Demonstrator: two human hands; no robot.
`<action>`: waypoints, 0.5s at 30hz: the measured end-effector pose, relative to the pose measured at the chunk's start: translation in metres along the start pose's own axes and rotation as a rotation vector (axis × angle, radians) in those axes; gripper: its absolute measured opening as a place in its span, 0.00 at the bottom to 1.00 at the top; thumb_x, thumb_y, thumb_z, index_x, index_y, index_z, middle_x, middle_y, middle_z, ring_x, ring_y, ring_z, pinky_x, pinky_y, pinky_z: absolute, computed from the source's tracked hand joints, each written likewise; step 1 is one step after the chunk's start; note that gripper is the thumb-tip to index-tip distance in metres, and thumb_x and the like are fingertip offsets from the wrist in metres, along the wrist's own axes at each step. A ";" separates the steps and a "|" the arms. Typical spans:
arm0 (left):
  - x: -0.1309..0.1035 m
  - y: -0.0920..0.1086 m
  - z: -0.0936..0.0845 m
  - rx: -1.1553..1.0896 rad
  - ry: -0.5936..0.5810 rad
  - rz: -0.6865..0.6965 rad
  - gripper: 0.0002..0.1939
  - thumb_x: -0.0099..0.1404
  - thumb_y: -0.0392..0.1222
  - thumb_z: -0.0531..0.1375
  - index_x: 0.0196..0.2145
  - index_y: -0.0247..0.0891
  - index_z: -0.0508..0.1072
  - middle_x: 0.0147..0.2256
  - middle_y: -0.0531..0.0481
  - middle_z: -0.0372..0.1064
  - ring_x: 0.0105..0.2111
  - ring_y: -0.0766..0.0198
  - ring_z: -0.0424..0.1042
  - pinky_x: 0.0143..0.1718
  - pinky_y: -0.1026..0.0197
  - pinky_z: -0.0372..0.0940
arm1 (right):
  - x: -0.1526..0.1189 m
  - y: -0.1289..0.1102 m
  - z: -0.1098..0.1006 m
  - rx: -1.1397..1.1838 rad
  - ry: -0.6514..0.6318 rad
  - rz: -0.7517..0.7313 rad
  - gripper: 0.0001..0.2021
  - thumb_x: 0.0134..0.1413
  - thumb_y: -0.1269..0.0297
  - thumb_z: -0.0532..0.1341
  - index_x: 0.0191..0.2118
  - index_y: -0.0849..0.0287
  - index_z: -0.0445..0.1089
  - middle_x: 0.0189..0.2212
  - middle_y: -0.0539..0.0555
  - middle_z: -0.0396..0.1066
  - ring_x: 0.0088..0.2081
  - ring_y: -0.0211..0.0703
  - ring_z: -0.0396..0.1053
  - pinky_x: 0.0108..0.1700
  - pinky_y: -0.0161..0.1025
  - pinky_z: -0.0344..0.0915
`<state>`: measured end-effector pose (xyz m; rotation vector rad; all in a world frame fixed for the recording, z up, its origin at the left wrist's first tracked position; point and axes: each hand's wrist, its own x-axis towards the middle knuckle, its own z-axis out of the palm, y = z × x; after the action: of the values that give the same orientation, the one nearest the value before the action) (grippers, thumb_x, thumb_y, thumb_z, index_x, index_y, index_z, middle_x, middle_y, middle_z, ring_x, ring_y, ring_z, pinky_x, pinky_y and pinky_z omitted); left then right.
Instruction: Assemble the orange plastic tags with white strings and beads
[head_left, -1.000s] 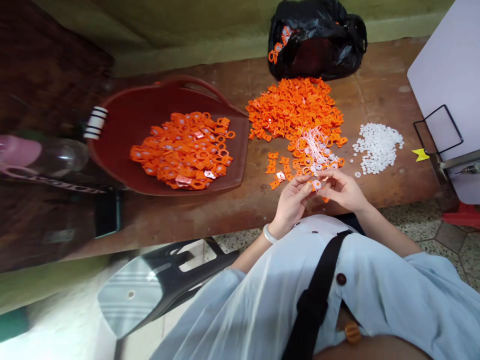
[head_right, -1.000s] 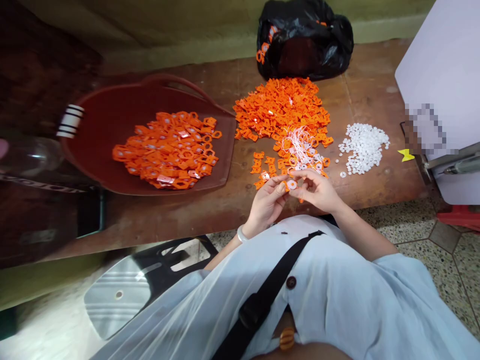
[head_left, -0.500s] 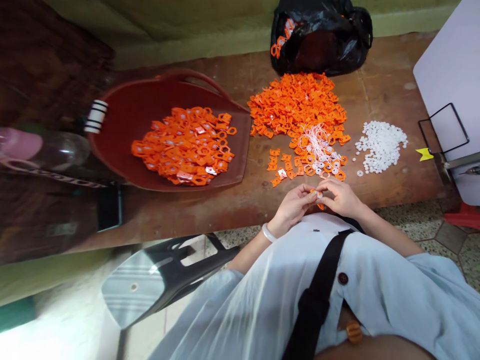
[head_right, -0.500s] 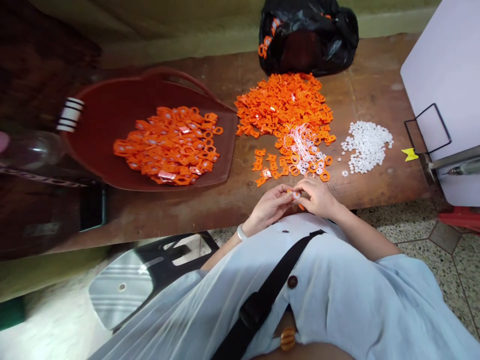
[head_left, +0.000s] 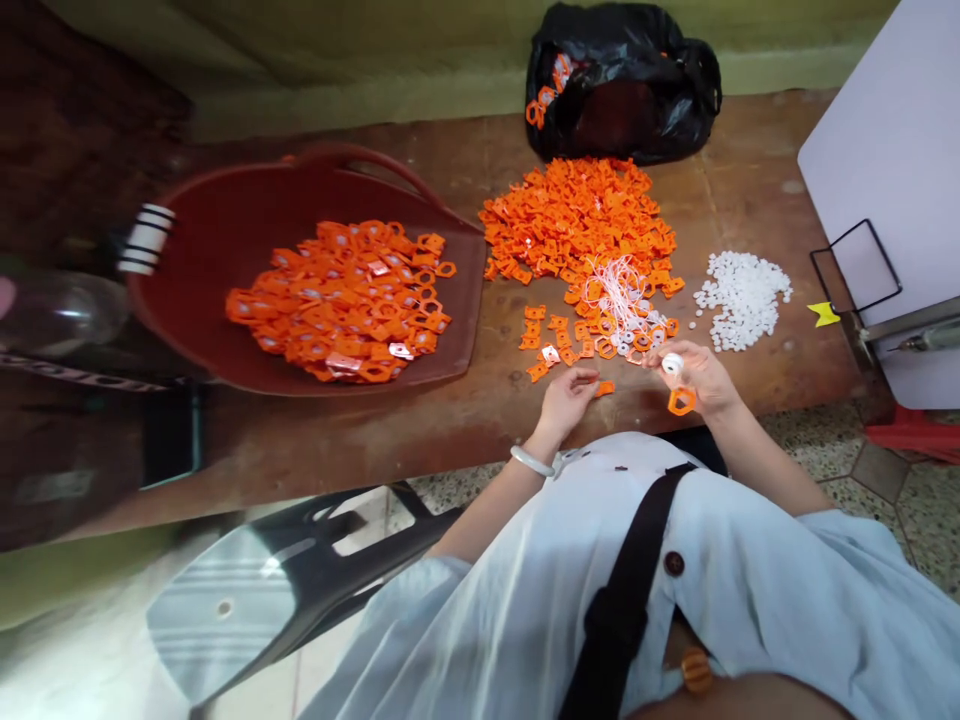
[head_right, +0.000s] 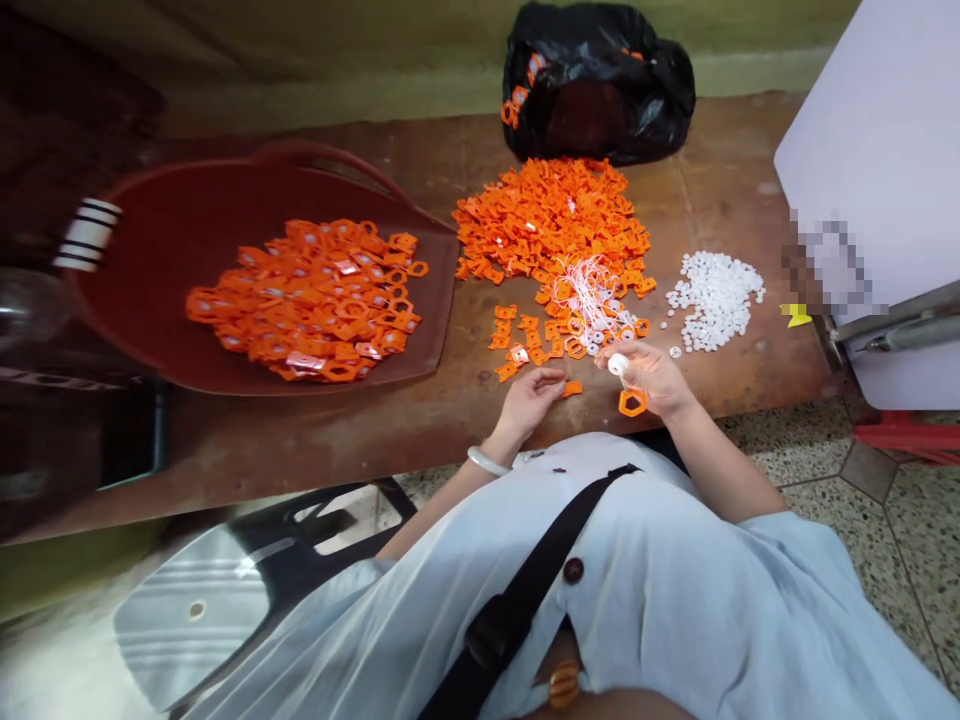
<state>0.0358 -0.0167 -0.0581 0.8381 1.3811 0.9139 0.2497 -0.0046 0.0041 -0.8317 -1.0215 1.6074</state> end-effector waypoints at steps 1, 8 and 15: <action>-0.001 0.002 0.001 0.067 0.042 0.072 0.13 0.47 0.38 0.71 0.32 0.36 0.77 0.32 0.49 0.76 0.33 0.64 0.74 0.42 0.59 0.68 | 0.000 0.004 0.002 0.023 -0.008 0.009 0.21 0.33 0.46 0.74 0.32 0.53 0.73 0.29 0.50 0.75 0.38 0.46 0.75 0.48 0.51 0.70; -0.036 0.058 0.015 0.005 0.068 0.405 0.09 0.53 0.38 0.69 0.35 0.39 0.80 0.35 0.49 0.75 0.35 0.63 0.71 0.43 0.61 0.65 | -0.002 0.027 0.013 0.118 -0.030 0.231 0.22 0.42 0.44 0.69 0.37 0.54 0.69 0.28 0.48 0.73 0.31 0.39 0.72 0.39 0.43 0.72; -0.043 0.073 0.031 -0.213 -0.103 0.276 0.14 0.50 0.38 0.71 0.36 0.37 0.77 0.35 0.48 0.77 0.34 0.63 0.74 0.42 0.59 0.67 | 0.003 0.036 0.029 0.280 0.043 0.386 0.17 0.42 0.53 0.72 0.36 0.55 0.71 0.27 0.46 0.71 0.26 0.34 0.67 0.32 0.35 0.69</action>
<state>0.0646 -0.0227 0.0269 0.9118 1.0730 1.1910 0.2093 -0.0120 -0.0175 -0.9016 -0.6072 1.9930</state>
